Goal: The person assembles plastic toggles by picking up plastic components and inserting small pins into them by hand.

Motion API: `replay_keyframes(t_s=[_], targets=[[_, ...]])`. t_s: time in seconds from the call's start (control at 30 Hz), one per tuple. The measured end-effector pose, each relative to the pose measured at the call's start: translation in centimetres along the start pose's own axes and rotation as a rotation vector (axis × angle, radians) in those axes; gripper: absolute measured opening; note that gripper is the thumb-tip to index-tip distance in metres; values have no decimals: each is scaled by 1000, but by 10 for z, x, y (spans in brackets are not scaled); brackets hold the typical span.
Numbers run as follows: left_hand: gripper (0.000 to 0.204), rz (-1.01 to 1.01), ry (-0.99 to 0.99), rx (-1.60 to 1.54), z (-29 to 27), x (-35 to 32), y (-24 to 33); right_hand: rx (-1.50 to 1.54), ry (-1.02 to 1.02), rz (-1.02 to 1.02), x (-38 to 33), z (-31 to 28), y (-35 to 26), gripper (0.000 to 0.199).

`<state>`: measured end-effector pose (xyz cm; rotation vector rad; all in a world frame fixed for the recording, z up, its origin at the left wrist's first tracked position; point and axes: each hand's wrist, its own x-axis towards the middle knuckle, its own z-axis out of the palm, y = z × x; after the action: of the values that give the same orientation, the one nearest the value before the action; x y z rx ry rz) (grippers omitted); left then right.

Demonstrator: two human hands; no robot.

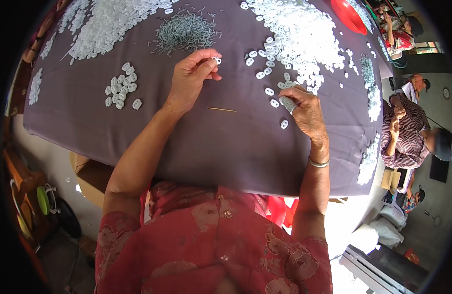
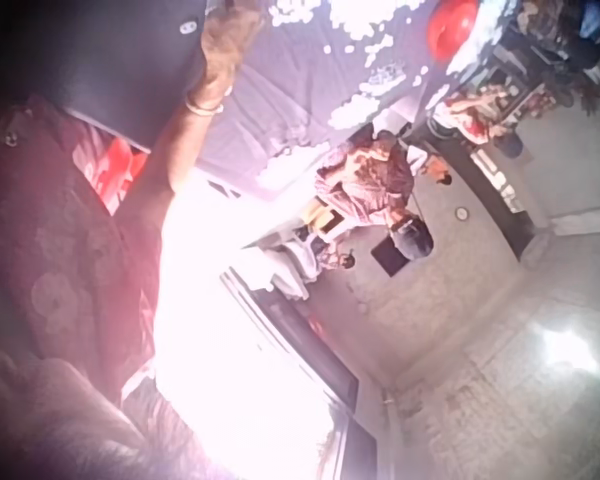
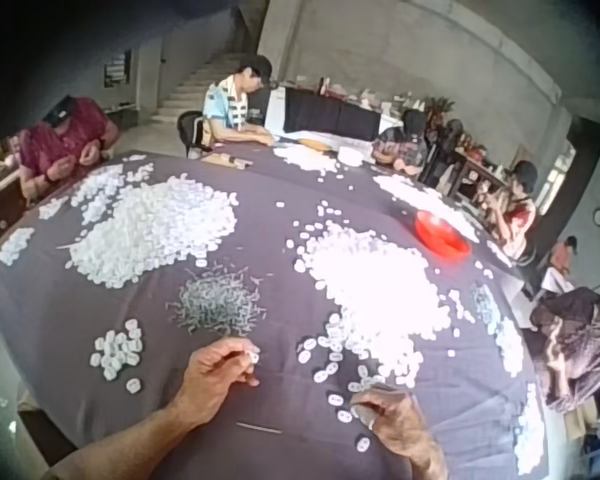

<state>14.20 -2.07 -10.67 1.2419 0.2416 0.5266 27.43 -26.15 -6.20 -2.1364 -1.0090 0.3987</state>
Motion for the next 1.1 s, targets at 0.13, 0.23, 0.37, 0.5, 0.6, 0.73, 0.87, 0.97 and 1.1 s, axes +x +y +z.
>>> replay_keyframes(t_s=[0.13, 0.23, 0.37, 0.5, 0.6, 0.73, 0.87, 0.97, 1.1], targets=[[16, 2, 0, 24, -2, -1, 2, 30, -38, -4, 3, 4, -11, 13], [16, 12, -3, 14, -1, 1, -1, -137, -40, -74, 1, 9, -11, 15], [15, 4, -18, 14, 1, 0, 0, -135, -12, -98, 5, 12, -10, 13], [15, 26, -28, 43, 0, -1, -1, -385, -85, -131, 8, 12, -25, 11], [16, 29, -42, 29, 0, -1, -3, -523, -33, -207, 6, 21, -27, 15], [16, 3, -31, 39, 0, -3, 0, -539, 113, -278, 0, 30, -27, 18], [16, 20, -59, 0, 2, -2, -2, -308, 155, -203, -2, 27, -13, 16], [15, 6, -62, 31, 4, -2, 0, 408, 36, 27, 4, 17, -25, 16], [15, 50, -83, 52, 2, -3, -3, 799, -1, 87, 26, 29, -41, 24]])
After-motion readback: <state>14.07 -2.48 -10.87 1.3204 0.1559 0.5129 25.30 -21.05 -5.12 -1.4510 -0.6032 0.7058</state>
